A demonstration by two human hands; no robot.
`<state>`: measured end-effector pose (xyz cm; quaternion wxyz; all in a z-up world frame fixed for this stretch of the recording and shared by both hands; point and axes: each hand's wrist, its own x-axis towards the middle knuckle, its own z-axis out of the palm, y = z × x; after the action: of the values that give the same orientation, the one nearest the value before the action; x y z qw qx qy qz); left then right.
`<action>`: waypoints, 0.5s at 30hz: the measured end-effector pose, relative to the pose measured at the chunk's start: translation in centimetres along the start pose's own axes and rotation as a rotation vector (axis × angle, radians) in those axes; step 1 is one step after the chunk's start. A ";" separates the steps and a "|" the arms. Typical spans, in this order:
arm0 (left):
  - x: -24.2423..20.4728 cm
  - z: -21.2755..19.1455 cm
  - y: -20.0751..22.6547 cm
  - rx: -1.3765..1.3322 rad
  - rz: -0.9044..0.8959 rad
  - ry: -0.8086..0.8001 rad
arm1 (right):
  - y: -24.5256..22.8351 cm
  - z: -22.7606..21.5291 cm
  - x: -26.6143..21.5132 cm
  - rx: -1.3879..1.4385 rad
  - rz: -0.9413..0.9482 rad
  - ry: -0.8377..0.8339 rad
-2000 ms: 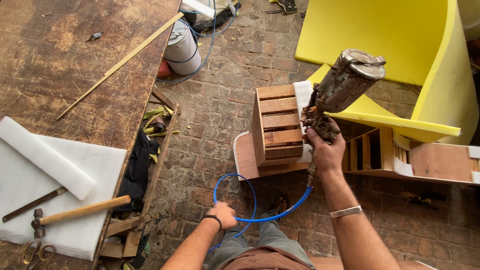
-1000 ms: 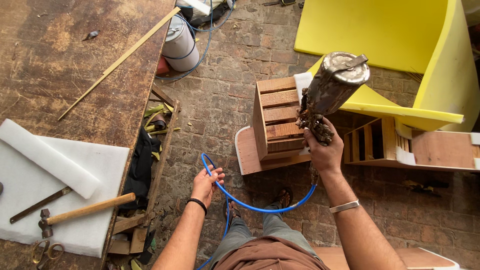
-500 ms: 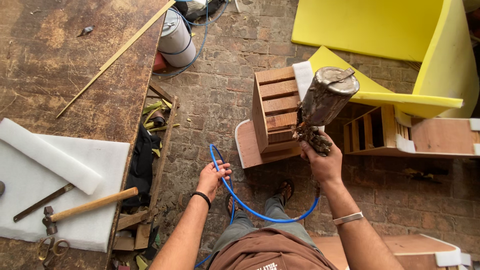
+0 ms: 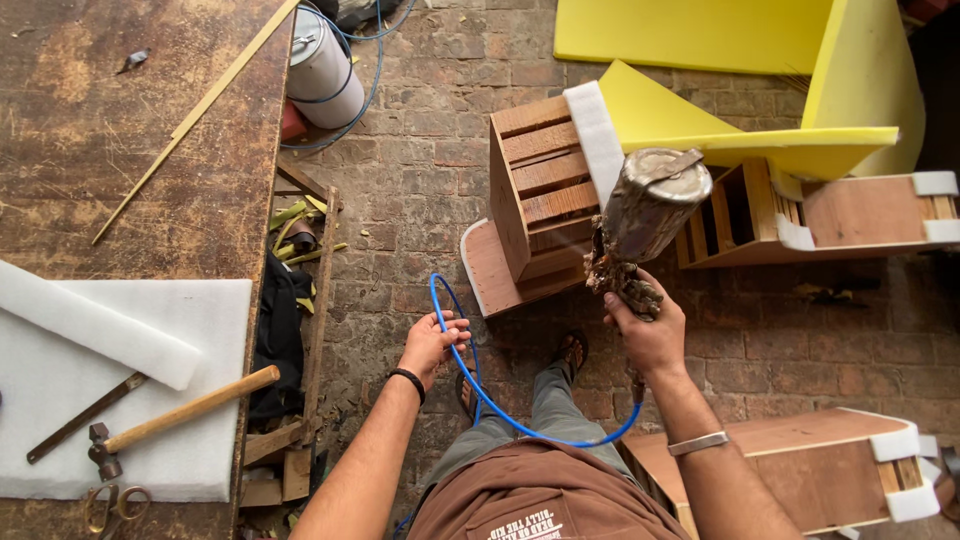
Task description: The person applies adhesive to wooden chair parts using a spray gun, then places white foam padding onto the chair frame. They trim the foam with a knife and continue applying adhesive and padding to additional chair components.
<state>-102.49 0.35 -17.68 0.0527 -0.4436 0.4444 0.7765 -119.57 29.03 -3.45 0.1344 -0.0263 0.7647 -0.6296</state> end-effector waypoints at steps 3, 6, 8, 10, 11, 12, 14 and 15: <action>-0.4 -0.6 -0.8 0.030 0.009 -0.055 | 0.6 -0.4 -1.7 -0.082 0.008 0.027; -1.0 -1.1 -1.4 0.022 0.003 -0.079 | 1.0 -0.4 -3.3 -0.047 0.047 0.041; -1.4 -1.2 -1.6 0.070 -0.023 -0.047 | 1.3 -0.4 -4.3 -0.071 0.037 0.057; -2.1 -1.2 -2.3 0.075 -0.035 -0.035 | 1.6 -0.8 -5.2 -0.064 0.031 0.054; -2.3 -1.1 -2.6 0.058 -0.030 -0.039 | 1.6 -1.0 -5.6 -0.041 0.026 0.044; -2.5 -1.2 -2.6 0.042 -0.021 -0.038 | 1.7 -1.1 -5.8 -0.013 0.021 0.032; -3.1 -1.2 -3.0 0.036 -0.013 -0.036 | 1.7 -1.4 -6.1 -0.022 -0.037 0.046; -3.6 -1.0 -3.3 0.029 -0.010 -0.033 | 1.7 -1.9 -6.3 -0.028 -0.064 0.049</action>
<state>-98.10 2.72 -17.41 0.0704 -0.4321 0.4527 0.7768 -113.77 32.47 -3.74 0.0948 -0.0373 0.7754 -0.6232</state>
